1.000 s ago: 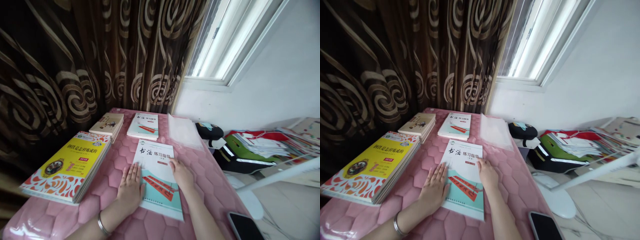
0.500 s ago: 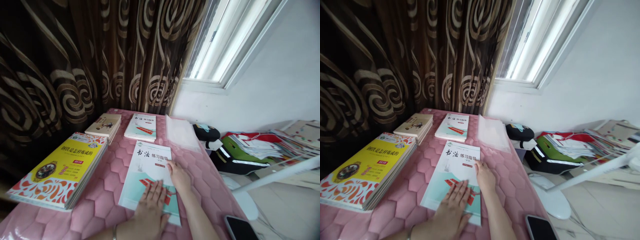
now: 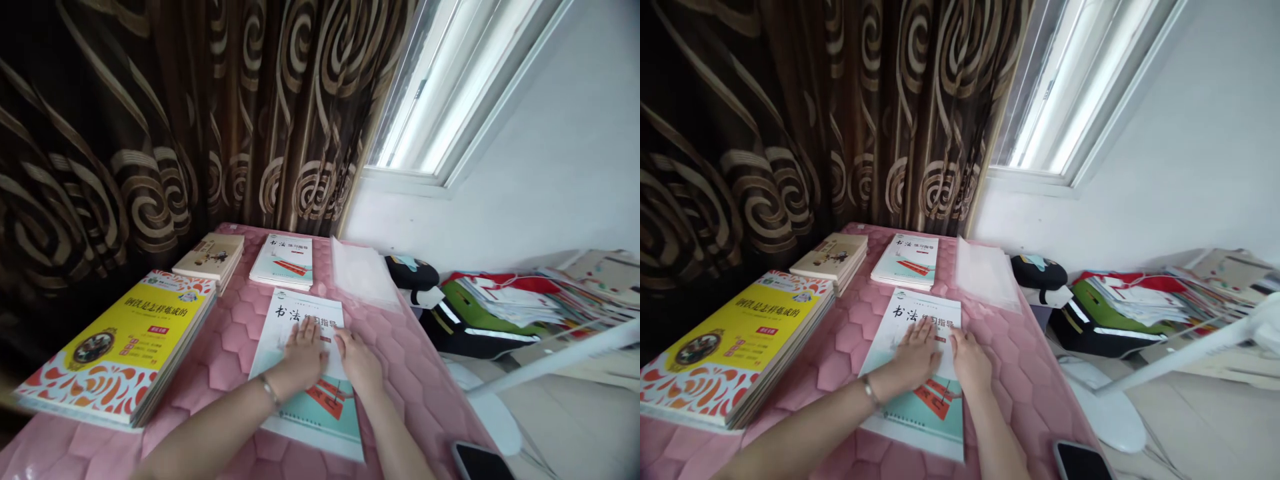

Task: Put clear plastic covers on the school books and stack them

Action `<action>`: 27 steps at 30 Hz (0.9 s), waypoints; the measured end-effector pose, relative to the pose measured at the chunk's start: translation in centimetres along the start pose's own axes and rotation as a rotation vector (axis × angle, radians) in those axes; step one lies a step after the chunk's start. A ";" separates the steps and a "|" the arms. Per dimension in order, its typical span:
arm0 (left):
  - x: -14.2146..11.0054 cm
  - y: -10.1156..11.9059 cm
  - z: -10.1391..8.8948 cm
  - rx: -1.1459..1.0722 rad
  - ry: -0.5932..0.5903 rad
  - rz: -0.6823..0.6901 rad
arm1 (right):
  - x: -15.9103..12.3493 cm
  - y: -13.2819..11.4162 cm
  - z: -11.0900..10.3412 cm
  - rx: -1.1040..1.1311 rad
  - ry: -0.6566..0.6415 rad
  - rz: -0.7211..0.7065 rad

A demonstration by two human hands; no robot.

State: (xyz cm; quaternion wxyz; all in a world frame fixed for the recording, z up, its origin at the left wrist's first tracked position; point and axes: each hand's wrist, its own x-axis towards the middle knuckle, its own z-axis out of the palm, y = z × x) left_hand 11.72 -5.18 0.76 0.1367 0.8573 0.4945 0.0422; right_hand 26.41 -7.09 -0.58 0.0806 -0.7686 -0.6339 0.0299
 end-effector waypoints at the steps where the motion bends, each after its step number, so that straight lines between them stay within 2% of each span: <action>1: 1.4 0.0 0.1 -0.009 0.024 0.059 | 0.0 0.0 0.0 0.005 -0.002 -0.002; 3: 3.8 -0.6 0.2 -0.003 0.060 0.088 | 0.1 0.0 -0.1 0.017 -0.008 -0.002; 6: 5.8 -2.8 -0.1 0.034 0.099 -0.043 | 0.1 0.0 -0.3 0.028 -0.013 0.013; 11: 6.0 -7.3 -1.3 0.069 0.148 -0.148 | 0.0 -0.2 -0.8 0.045 -0.038 0.045; 13: 5.3 -8.3 -1.6 0.088 0.155 -0.158 | 0.0 -0.3 -0.8 0.044 -0.039 0.048; 16: 3.2 -8.8 -1.6 0.113 0.147 -0.185 | -0.1 -0.3 -0.8 0.032 -0.034 0.046; 23: -3.4 -8.2 0.5 0.133 0.160 -0.229 | 0.0 -0.6 -0.7 0.018 -0.035 0.039; 27: -4.2 -8.2 1.1 0.108 0.194 -0.196 | -0.3 -1.8 -1.4 -0.127 0.026 -0.039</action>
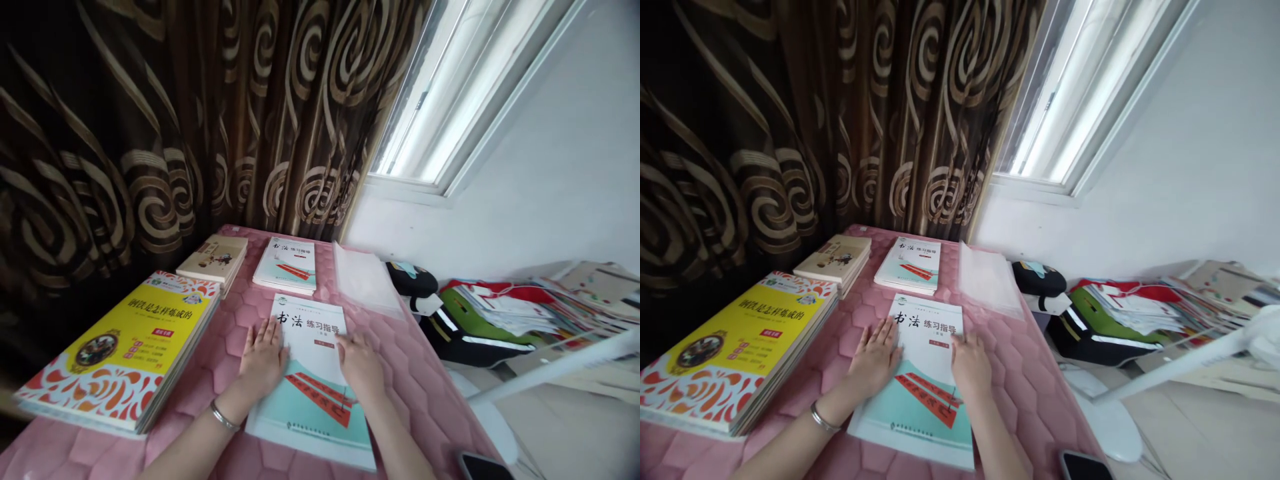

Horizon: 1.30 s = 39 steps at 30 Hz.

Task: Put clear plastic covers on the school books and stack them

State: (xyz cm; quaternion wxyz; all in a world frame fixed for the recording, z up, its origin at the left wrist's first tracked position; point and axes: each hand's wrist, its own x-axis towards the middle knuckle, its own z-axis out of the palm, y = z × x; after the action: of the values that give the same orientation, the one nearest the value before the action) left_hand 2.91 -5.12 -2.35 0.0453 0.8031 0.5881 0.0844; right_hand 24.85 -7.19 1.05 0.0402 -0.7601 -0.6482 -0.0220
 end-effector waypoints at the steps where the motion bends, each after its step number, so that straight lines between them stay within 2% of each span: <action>1: 0.1 0.0 0.0 -0.006 0.006 0.003 | -0.1 -0.6 -0.3 -0.029 0.024 -0.034; 4: 0.3 0.0 0.0 -0.026 0.011 0.005 | 0.2 -2.8 -0.9 0.015 0.045 -0.199; 7: 0.3 -0.1 0.0 -0.036 0.016 0.014 | 1.6 -4.8 -0.2 0.185 -0.053 -0.409; 9: 0.2 -0.1 0.0 -0.037 0.020 0.018 | 3.1 -5.1 0.8 0.220 -0.116 -0.456; 11: 0.2 -0.2 0.0 -0.043 0.015 0.017 | 4.6 -4.3 1.9 0.176 -0.132 -0.395; 13: 0.2 -0.2 -0.2 -0.052 -0.004 0.014 | 5.9 -2.8 2.7 0.123 -0.126 -0.267; 17: 0.4 -0.1 -0.7 -0.055 -0.041 0.005 | 6.9 -0.6 2.9 0.026 -0.099 -0.115; 19: 0.5 -0.1 -0.7 -0.051 -0.049 0.005 | 6.1 -1.3 2.5 -0.030 -0.089 -0.092; 21: 0.5 -0.1 -0.6 -0.046 -0.048 0.003 | 4.1 -3.0 2.2 -0.047 -0.102 -0.103; 24: 0.5 -0.1 -0.3 -0.038 -0.030 0.004 | -0.7 -6.1 2.5 0.047 -0.116 -0.221; 27: 0.5 -0.3 0.0 -0.030 -0.007 0.015 | -5.6 -7.2 3.4 0.150 -0.058 -0.360; 29: 0.5 -0.3 0.1 -0.033 0.005 0.020 | -7.6 -6.2 4.0 0.174 -0.015 -0.404; 32: 0.5 -0.4 0.0 -0.048 0.003 0.020 | -8.5 -3.1 4.8 0.175 0.004 -0.338; 36: 0.5 -0.3 -0.3 -0.072 -0.019 0.015 | -7.3 0.6 5.3 0.192 0.004 -0.151; 39: 0.5 -0.1 -0.5 -0.081 -0.040 0.010 | -5.8 1.8 5.1 0.241 0.074 -0.004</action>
State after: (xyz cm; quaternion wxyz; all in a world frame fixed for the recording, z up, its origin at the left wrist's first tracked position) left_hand 2.85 -4.64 -1.80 0.0892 0.8050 0.5793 0.0921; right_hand 25.58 -12.68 -4.54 0.1548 -0.7473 -0.6456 0.0280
